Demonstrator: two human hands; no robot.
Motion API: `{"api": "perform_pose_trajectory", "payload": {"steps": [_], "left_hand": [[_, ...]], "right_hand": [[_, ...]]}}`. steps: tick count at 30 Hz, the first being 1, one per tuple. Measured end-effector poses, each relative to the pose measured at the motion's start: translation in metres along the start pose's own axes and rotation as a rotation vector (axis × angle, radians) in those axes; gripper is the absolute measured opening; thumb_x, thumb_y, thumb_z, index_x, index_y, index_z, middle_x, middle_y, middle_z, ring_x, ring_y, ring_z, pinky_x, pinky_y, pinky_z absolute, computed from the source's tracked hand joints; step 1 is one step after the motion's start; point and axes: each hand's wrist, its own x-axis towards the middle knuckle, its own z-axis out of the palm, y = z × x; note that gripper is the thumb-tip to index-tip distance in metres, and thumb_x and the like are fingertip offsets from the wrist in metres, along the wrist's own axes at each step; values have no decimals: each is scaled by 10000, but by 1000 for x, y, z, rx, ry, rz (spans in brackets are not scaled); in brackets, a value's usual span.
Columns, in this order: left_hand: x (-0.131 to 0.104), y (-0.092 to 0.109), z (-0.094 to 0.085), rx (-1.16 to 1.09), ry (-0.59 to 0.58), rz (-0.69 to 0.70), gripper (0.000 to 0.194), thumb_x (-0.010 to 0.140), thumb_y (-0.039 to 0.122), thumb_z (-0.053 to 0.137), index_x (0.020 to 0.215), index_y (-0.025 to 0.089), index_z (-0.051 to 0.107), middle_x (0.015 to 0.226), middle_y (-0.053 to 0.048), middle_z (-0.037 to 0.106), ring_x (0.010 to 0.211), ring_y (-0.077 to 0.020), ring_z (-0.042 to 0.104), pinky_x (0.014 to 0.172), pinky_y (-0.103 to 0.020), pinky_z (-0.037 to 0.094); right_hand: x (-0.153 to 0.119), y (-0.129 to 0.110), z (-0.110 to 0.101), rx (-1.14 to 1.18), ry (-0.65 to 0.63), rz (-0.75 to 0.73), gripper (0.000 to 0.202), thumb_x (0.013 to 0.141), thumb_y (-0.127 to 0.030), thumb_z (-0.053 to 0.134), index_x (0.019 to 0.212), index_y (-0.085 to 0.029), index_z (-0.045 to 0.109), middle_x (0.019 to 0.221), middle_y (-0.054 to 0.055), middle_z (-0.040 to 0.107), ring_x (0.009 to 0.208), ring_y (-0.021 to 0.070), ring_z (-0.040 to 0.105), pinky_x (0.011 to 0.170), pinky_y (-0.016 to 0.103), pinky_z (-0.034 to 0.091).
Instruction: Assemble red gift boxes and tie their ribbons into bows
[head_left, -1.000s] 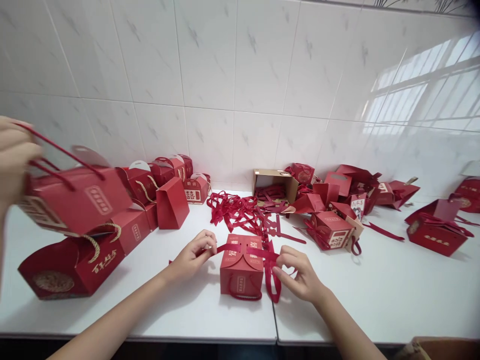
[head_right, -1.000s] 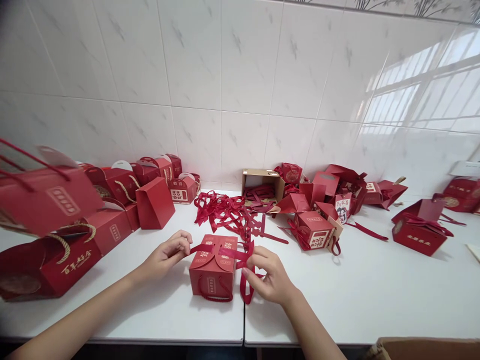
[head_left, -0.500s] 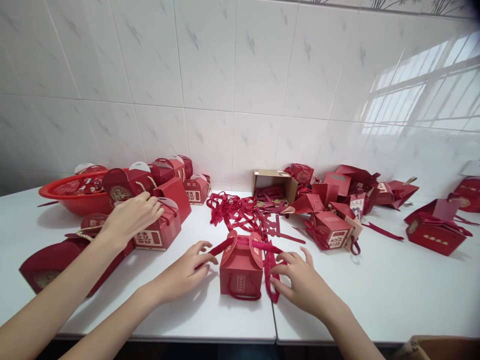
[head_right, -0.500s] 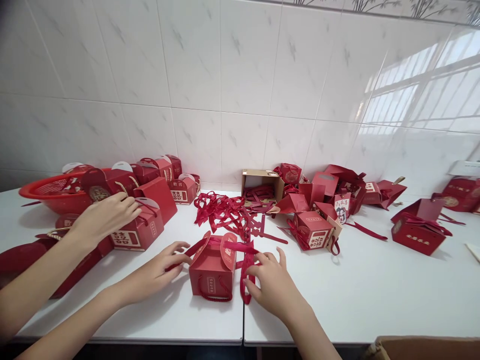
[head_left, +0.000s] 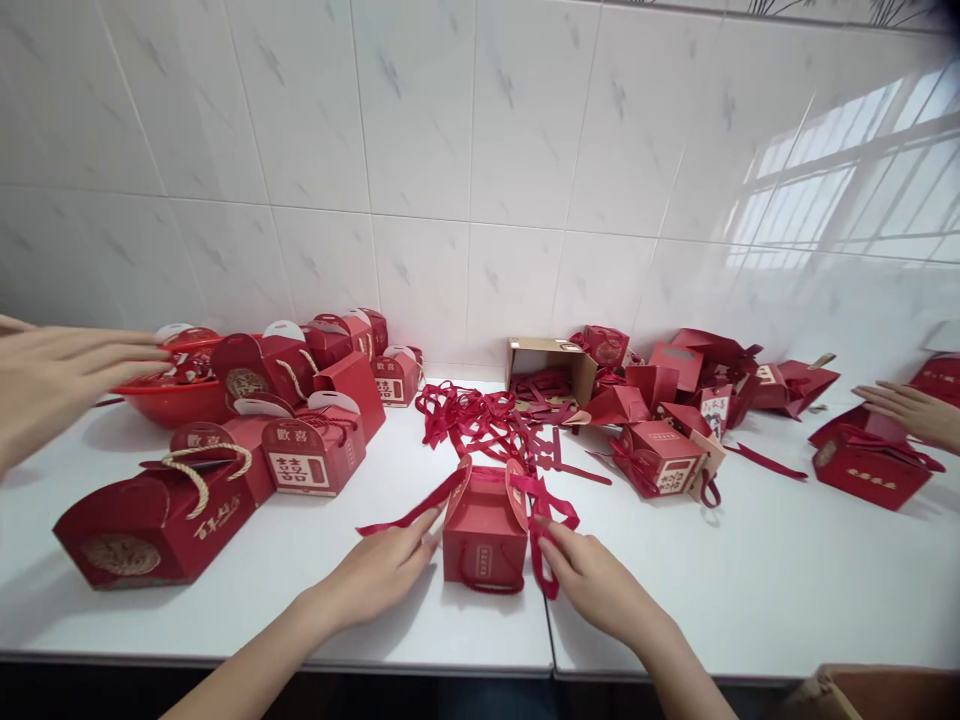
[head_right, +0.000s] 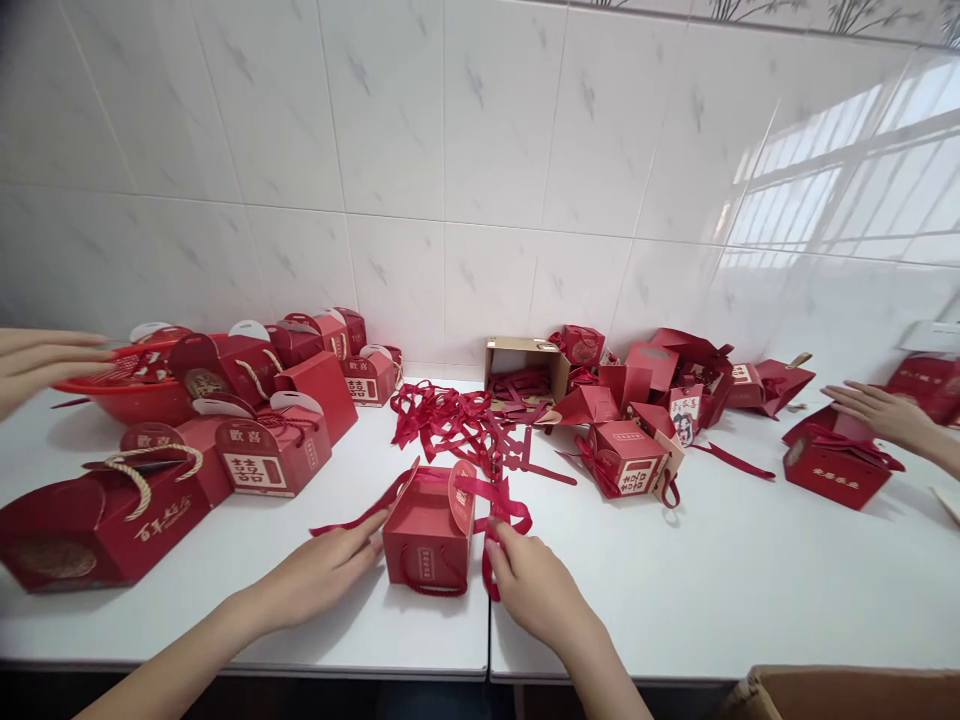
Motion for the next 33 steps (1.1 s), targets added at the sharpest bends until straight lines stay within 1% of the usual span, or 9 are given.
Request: {"api": "perform_pose_trajectory", "payload": {"steps": [4,7,10,14,17,23,26,29,33], "left_hand": [[17,-2,2,-503,65,-160,477,707,190,579,1180,240,555,772,0,635,577,-144,563,533,-241,418],[21,10,-6,-918,154,-188,363,817,185,519,1173,242,552,895,-23,635,670,-115,606,577,-220,489],[21,23,-17,-1137,296,-179,222,898,156,485,1054,181,641,743,-12,598,648,-87,607,585,-176,511],[24,36,-27,-1064,452,-35,197,906,127,510,961,148,698,785,-14,620,631,-62,603,538,-139,486],[28,49,-34,-971,482,98,122,849,174,615,902,136,717,846,-19,645,598,-56,578,465,-137,424],[41,86,-47,-735,360,276,377,689,470,748,857,132,733,765,-27,634,569,-74,515,441,-172,351],[48,105,-49,-538,371,348,394,652,497,768,747,119,712,633,3,576,486,-56,428,422,-190,293],[55,120,-46,-369,381,415,422,652,528,753,601,124,641,506,34,482,445,-65,400,430,-211,300],[60,136,-40,-315,345,458,465,702,589,680,697,124,696,480,35,462,431,-79,403,433,-221,313]], "right_hand": [[13,-1,15,752,131,238,377,864,-556,493,768,-200,573,704,29,614,551,138,531,484,252,386],[21,-3,15,1280,282,335,287,808,-484,625,801,-199,596,792,25,629,564,107,543,484,234,437],[28,-5,6,1470,420,310,206,762,-398,698,789,-210,619,743,-5,622,560,95,549,489,221,466],[35,-12,-11,1399,593,199,199,692,-337,768,789,-212,648,709,-31,623,598,87,572,545,207,496],[41,-24,-25,1234,652,85,229,643,-313,801,783,-203,657,685,-40,621,584,83,562,554,207,485],[55,-53,-54,896,626,-102,287,693,-419,755,829,-172,701,756,13,679,654,132,594,613,263,489],[61,-68,-65,806,596,-196,311,689,-414,762,892,-187,697,769,12,687,660,142,608,651,289,503],[66,-86,-72,730,552,-270,263,720,-424,735,827,-188,689,725,2,672,617,127,593,622,277,499],[73,-110,-75,674,534,-335,261,719,-408,736,849,-187,687,712,-2,668,613,122,587,577,252,483]]}}
